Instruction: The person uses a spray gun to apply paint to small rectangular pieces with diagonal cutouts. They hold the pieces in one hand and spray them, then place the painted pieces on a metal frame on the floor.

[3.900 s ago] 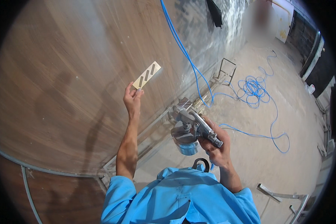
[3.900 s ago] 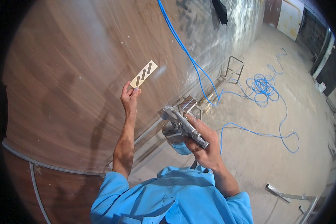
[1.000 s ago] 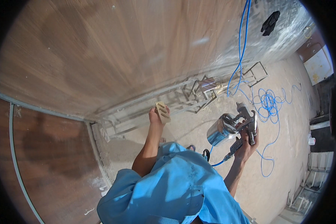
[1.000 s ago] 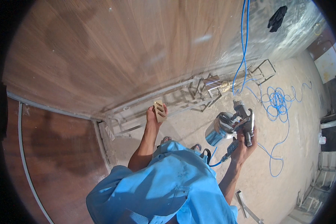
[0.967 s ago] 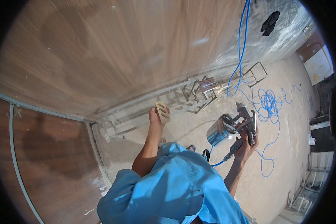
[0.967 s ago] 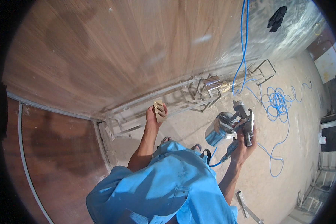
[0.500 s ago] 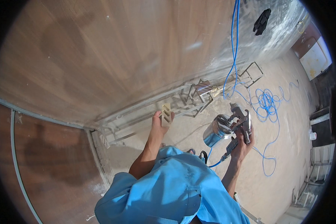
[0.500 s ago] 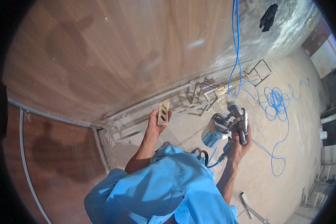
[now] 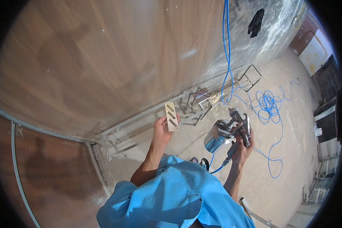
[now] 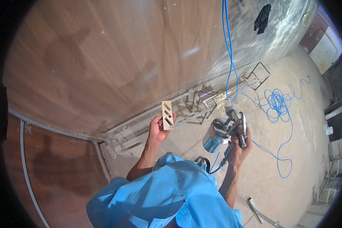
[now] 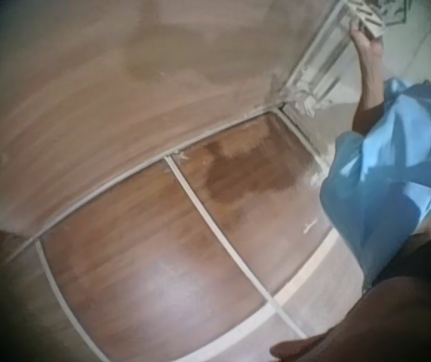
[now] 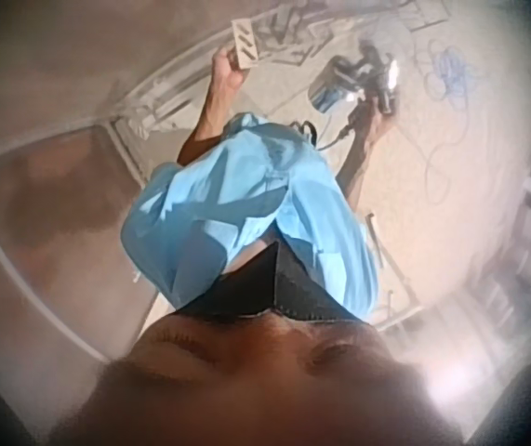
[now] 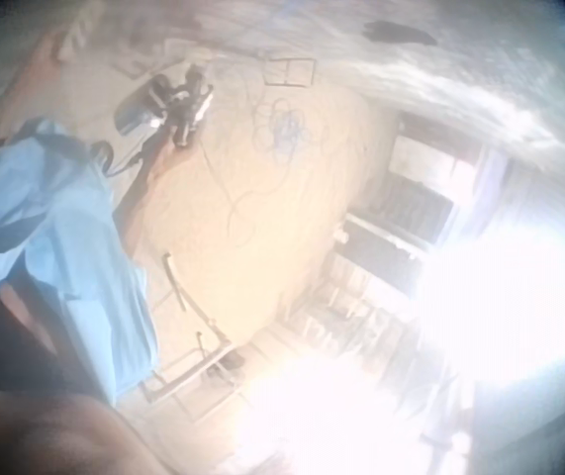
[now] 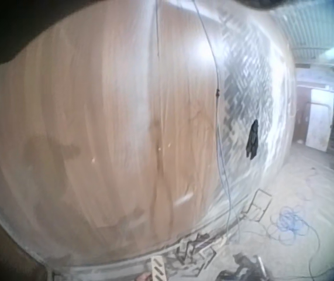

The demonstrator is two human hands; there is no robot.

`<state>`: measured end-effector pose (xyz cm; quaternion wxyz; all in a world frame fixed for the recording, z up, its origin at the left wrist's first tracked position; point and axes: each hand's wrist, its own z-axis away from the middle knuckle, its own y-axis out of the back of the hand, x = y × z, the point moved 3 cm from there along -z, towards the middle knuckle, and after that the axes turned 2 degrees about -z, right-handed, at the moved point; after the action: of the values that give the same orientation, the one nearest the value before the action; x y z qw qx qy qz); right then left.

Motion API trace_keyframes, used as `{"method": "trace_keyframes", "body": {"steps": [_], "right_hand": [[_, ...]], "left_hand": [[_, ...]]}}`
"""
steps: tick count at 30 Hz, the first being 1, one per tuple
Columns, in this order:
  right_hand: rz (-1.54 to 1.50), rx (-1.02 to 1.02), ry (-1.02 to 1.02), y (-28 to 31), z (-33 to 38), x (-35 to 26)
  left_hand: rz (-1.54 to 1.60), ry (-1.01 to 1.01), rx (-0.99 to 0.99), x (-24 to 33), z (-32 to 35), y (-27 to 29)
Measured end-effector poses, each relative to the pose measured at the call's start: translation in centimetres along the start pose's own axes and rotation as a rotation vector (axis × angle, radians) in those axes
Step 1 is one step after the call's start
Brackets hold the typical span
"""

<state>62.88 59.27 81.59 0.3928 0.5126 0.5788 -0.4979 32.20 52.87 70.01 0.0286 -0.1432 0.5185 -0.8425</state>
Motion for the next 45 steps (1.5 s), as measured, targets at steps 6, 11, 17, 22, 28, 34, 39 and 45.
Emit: {"method": "trace_keyframes", "body": {"steps": [6,11,17,22,28,34,39,45], "right_hand": [[-0.028,-0.002,0.012,0.2,-0.3,-0.4],[-0.053,0.002,0.025,0.2,-0.4,-0.5],[0.000,0.023,-0.003,0.4,-0.8,-0.6],[-0.011,0.021,-0.034,0.5,-1.0,-0.6],[-0.038,0.015,-0.057,0.3,-0.8,-0.1],[-0.041,-0.021,-0.033,0.0,-0.7,-0.1],[-0.048,-0.014,-0.042,-0.2,-0.8,-0.2],[0.049,-0.040,-0.050,-0.3,-1.3,-0.8]], "left_hand": [[0.053,0.188,-0.240,-0.9,1.1,-1.9],[-0.168,0.159,-0.155,-0.1,0.9,-1.4],[-0.156,0.111,-0.233,1.2,0.8,-3.1],[-0.221,0.049,-0.164,1.4,0.8,-4.0],[-0.513,-0.046,-0.099,1.6,1.0,-4.3],[-0.664,-0.141,-0.158,2.6,1.6,-5.7],[-0.658,-0.171,-0.206,2.8,1.8,-6.3],[-0.625,-0.143,-0.249,3.3,1.9,-6.6]]}}
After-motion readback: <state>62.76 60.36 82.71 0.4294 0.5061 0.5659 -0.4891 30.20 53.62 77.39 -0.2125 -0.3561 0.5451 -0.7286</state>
